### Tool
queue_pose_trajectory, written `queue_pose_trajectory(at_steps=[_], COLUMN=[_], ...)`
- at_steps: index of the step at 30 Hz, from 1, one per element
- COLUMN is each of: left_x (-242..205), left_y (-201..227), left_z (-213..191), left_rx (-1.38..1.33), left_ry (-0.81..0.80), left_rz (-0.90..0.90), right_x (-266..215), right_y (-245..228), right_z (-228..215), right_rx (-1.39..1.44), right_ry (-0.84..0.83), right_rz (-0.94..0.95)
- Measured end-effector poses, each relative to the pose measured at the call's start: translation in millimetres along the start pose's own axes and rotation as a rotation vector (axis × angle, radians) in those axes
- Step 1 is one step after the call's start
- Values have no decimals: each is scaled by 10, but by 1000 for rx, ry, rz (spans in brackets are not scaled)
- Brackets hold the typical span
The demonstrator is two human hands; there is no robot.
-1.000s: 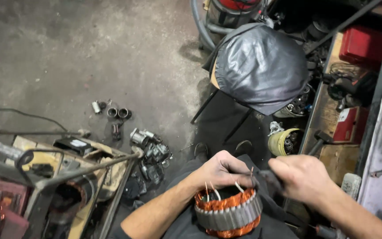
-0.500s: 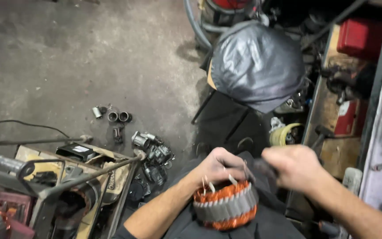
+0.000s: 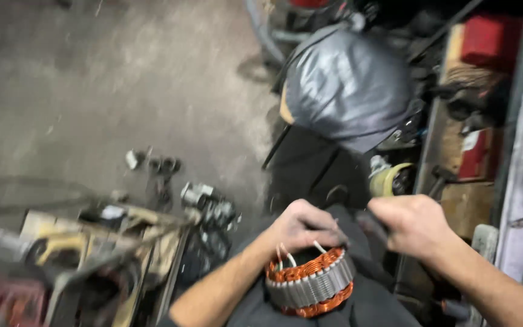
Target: The person holds a motor stator with copper windings on their lap and uses a flat metal tool to scrape and clean the slots between the windings. The person rotates the stator to access different sections while continuing to scrape the interior surfaces.
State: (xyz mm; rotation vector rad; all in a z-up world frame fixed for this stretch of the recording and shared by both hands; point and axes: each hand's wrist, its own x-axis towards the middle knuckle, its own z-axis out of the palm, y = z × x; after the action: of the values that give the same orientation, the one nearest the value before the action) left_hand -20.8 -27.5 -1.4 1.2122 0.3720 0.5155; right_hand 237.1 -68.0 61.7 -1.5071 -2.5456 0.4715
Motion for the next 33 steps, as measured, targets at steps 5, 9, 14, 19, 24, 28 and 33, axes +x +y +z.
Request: queue_pose_trajectory(at_steps=[5,9,14,19,24,28,33], left_x=[-23,-28,-87,-53,8,-8,8], left_y=[4,68,65,71,237,158,353], left_z=[-38,-34,12,-44,-89,-39,-7], left_rx=[-139,-194,48,44,71,-31,197], left_ry=[-21,16,-18,-16,-37,6,60], left_rz=[42,3,96,70,169,-48,113], right_x=[42,131,52,139,109,-14,-19], right_y=[-50,0,-79,-41,79,-155,-156], right_z=[-27,-65,-74,-122,-133,-78,-166], right_rx=[4,-39,-62,-77,-137,-10,-67], right_ry=[131,92,68,129,92,189,155], right_rz=[53,203,129,143,343,-8,92])
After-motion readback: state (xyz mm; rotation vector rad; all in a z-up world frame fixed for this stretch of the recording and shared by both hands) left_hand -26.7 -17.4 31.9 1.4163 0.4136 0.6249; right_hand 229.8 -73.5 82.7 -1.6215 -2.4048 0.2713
